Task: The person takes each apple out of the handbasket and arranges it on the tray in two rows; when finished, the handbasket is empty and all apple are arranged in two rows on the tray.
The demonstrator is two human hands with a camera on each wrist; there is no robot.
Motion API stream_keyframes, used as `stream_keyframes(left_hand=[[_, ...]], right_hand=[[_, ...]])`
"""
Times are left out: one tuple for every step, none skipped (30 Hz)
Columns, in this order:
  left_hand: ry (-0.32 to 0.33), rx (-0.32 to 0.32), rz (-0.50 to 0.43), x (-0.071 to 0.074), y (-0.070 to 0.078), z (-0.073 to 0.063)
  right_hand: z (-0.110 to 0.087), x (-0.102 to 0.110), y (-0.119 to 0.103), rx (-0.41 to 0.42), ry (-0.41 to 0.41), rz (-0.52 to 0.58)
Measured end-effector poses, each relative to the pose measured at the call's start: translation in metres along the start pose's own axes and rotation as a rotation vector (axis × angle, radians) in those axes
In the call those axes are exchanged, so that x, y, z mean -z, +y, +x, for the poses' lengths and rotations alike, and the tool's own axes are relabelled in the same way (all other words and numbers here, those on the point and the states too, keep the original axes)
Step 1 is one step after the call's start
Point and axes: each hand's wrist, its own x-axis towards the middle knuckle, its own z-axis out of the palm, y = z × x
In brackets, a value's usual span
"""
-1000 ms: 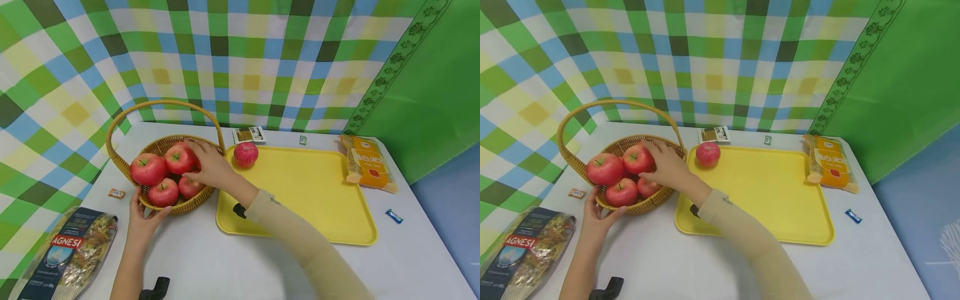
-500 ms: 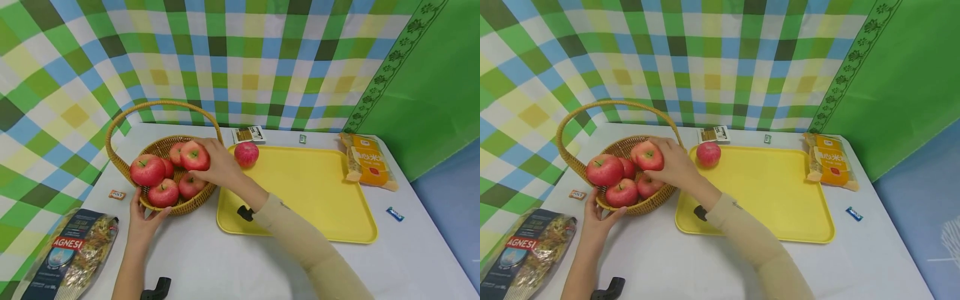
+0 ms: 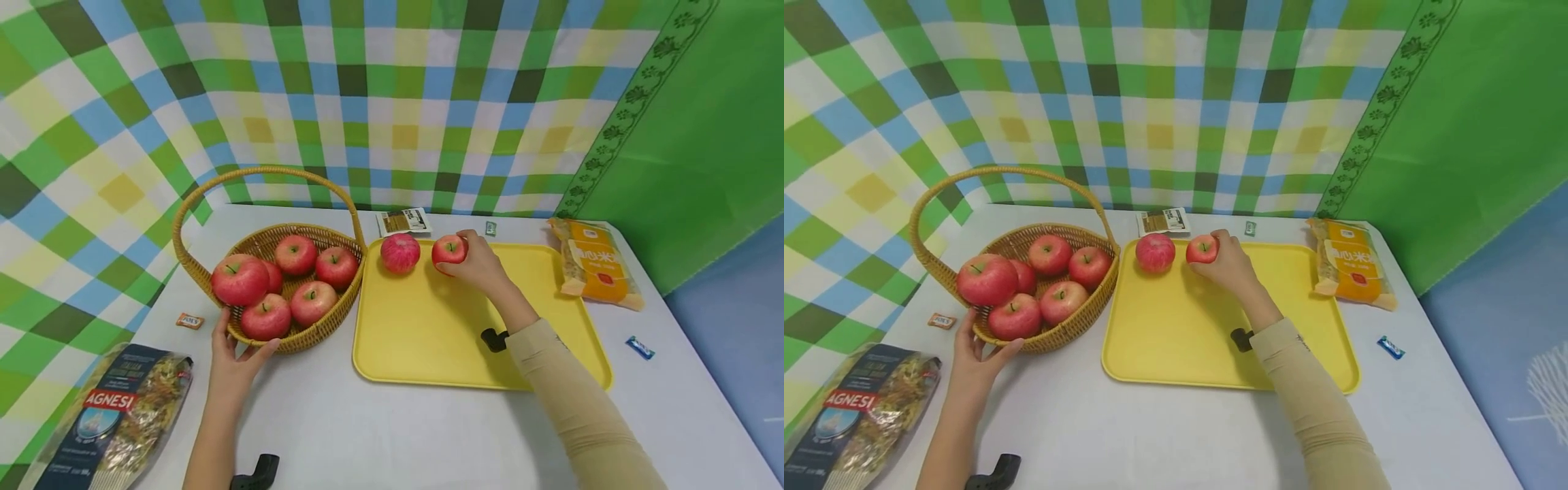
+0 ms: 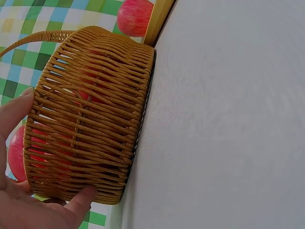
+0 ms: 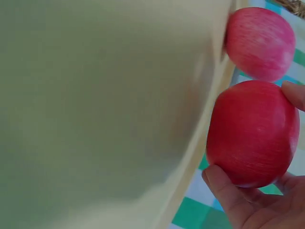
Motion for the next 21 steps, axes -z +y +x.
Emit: stream_keyframes(left_hand=[[-0.001, -0.004, -0.005, 0.0, 0.0, 0.0], [-0.001, -0.006, -0.007, -0.001, 0.0, 0.001], [-0.001, -0.009, -0.005, -0.001, 0.0, 0.001], [-0.001, -0.012, -0.001, -0.001, 0.0, 0.001], [0.0, -0.011, 0.008, -0.002, 0.0, 0.001], [-0.001, -0.011, 0.009, -0.002, 0.0, 0.001], [-0.001, -0.012, 0.013, -0.002, 0.0, 0.001], [0.0, -0.011, 0.018, -0.002, 0.0, 0.0], [-0.001, -0.008, 0.022, -0.002, 0.0, 0.0], [-0.002, -0.006, 0.019, -0.001, 0.0, -0.001], [-0.003, -0.002, 0.019, -0.001, 0.0, -0.001], [-0.002, 0.003, 0.02, 0.0, -0.001, -0.002], [-0.002, 0.009, 0.024, 0.0, -0.001, -0.002], [-0.002, 0.015, 0.025, 0.001, -0.001, -0.002], [-0.002, 0.018, 0.027, 0.001, -0.002, -0.002], [0.0, 0.019, 0.028, 0.002, -0.002, -0.002], [0.001, 0.021, 0.035, 0.002, -0.002, -0.002], [0.001, 0.019, 0.034, 0.001, -0.002, -0.002], [-0.001, 0.016, 0.031, 0.001, -0.002, -0.002], [-0.002, 0.013, 0.027, 0.001, -0.002, -0.002], [-0.003, 0.01, 0.029, 0.0, -0.001, -0.002]], right_hand=[[0.001, -0.001, 0.005, -0.015, -0.011, -0.008], [0.002, -0.003, 0.008, -0.03, -0.016, -0.015], [0.003, -0.004, 0.011, -0.041, -0.021, -0.019], [0.003, -0.005, 0.012, -0.049, -0.02, -0.025], [0.003, -0.006, 0.012, -0.043, -0.01, -0.04], [0.002, -0.006, 0.01, -0.032, 0.007, -0.056], [0.0, -0.006, 0.006, -0.015, 0.03, -0.075], [-0.003, -0.006, -0.001, 0.013, 0.059, -0.093], [-0.006, -0.006, -0.011, 0.047, 0.083, -0.111], [-0.01, -0.007, -0.022, 0.081, 0.106, -0.129], [-0.014, -0.008, -0.035, 0.131, 0.126, -0.144], [-0.019, -0.01, -0.051, 0.18, 0.13, -0.138], [-0.023, -0.014, -0.067, 0.231, 0.121, -0.134], [-0.027, -0.019, -0.084, 0.282, 0.097, -0.128], [-0.03, -0.026, -0.1, 0.327, 0.06, -0.118], [-0.032, -0.035, -0.116, 0.374, 0.023, -0.112], [-0.034, -0.044, -0.132, 0.417, -0.019, -0.105], [-0.034, -0.055, -0.146, 0.455, -0.063, -0.101], [-0.033, -0.067, -0.16, 0.483, -0.103, -0.11], [-0.032, -0.08, -0.172, 0.506, -0.135, -0.118], [-0.03, -0.093, -0.183, 0.524, -0.163, -0.126]])
